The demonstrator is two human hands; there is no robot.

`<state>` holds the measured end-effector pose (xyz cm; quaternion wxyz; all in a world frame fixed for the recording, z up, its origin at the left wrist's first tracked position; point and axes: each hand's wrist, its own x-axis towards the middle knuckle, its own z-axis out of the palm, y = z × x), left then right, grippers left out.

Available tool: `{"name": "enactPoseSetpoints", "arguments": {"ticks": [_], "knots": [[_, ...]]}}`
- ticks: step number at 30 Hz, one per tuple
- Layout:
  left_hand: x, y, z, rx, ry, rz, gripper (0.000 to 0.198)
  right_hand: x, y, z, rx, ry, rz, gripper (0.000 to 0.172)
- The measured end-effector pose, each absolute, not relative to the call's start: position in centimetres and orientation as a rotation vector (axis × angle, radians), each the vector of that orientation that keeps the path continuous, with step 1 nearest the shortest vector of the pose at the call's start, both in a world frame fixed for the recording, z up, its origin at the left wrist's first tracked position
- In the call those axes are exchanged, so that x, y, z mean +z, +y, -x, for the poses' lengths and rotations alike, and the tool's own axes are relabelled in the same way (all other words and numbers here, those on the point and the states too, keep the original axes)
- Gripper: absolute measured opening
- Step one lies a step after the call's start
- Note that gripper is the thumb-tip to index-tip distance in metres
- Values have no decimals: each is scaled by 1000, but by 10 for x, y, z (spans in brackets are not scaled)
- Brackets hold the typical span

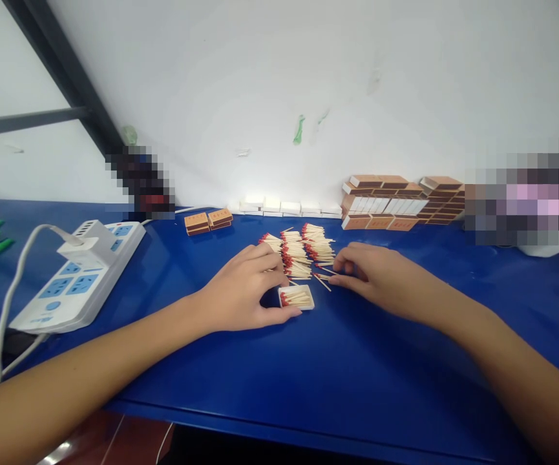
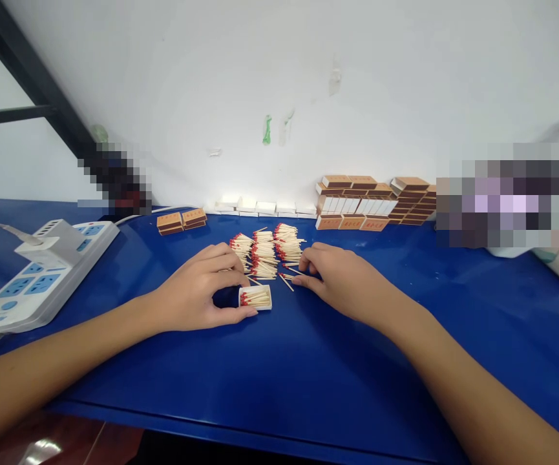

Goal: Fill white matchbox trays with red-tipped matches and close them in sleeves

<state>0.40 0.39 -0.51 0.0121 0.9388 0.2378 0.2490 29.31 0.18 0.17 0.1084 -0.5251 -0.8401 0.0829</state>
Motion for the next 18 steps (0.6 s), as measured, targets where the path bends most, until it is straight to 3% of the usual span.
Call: {"name": "enactPoseSetpoints", "arguments": {"ticks": [5,18], "knots": [[-5,3,-4,765,733,-2921,37,-1,3,-289,383,-2459,1573,25],[-5,3,-4,755,737,-2905,36,2,0,-290,364,-2521,1559,29]]}}
